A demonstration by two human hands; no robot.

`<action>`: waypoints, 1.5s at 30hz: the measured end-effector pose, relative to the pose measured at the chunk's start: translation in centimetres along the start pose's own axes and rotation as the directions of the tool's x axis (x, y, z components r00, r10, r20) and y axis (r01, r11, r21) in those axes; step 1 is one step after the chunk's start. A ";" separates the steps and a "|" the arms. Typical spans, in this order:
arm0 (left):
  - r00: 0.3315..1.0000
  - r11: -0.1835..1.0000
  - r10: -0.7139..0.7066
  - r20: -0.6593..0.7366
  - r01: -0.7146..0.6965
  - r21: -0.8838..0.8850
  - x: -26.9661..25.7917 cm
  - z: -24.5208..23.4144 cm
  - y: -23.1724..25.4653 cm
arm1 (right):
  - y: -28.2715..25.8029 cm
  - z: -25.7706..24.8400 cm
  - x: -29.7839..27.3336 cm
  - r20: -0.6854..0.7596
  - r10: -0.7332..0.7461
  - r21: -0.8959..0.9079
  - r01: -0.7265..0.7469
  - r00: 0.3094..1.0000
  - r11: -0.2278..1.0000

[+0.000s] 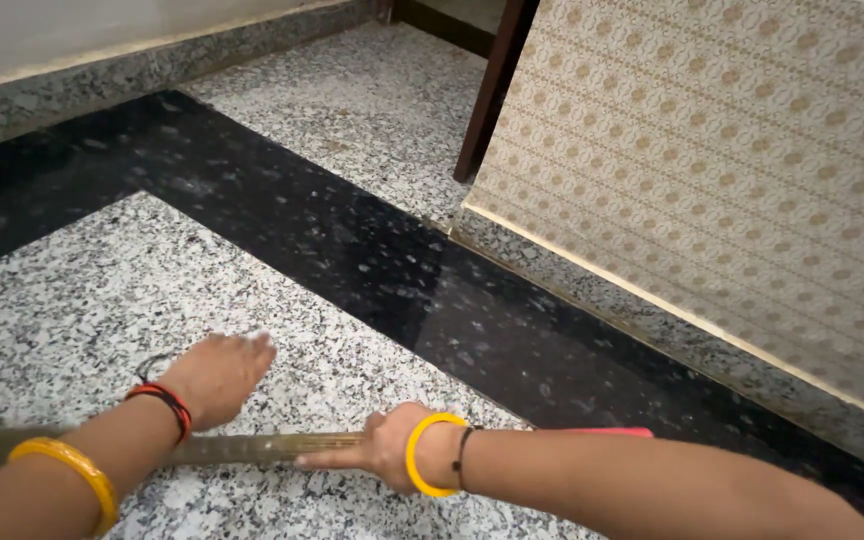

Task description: The person sweeps a floor with a broom, moving it across granite and black marble surfaces. They use their hands to guide the broom into corners and along the edges of a wooden cabinet.

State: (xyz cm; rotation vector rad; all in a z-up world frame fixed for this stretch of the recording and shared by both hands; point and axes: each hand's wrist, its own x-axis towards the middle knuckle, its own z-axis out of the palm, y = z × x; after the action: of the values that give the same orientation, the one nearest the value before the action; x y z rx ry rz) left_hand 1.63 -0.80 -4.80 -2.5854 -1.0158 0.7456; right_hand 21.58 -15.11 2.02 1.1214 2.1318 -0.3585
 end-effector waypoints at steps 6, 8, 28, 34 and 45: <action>0.992 0.992 0.075 0.099 -0.064 -0.111 -0.5 0.4 0.9 | 3.3 -0.1 6.7 -0.078 0.067 -0.089 -0.074 0.995 0.993; 0.997 0.994 0.048 0.053 -0.043 -0.103 0.6 1.7 0.2 | 5.4 0.2 8.6 -0.175 0.078 -0.064 -0.090 0.981 0.994; 0.886 0.998 -0.060 -0.461 0.047 -0.041 0.2 -1.5 -2.4 | 8.2 0.8 -0.4 -0.170 0.479 0.343 -0.404 0.861 0.848; 0.927 0.997 0.057 -0.372 -0.036 0.063 0.6 -3.8 0.9 | 5.9 7.6 -0.8 0.018 0.120 0.162 -0.121 0.993 0.979; 0.983 0.991 0.120 -0.140 -0.111 0.069 1.9 -1.8 2.5 | 8.1 11.1 0.8 0.236 0.243 0.189 -0.290 0.941 0.938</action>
State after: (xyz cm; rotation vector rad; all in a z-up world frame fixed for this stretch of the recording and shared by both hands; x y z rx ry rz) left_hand 5.23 -1.40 -5.06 -2.6195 -0.7943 0.5958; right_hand 32.81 -15.67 -5.98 1.4166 1.7573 -0.5703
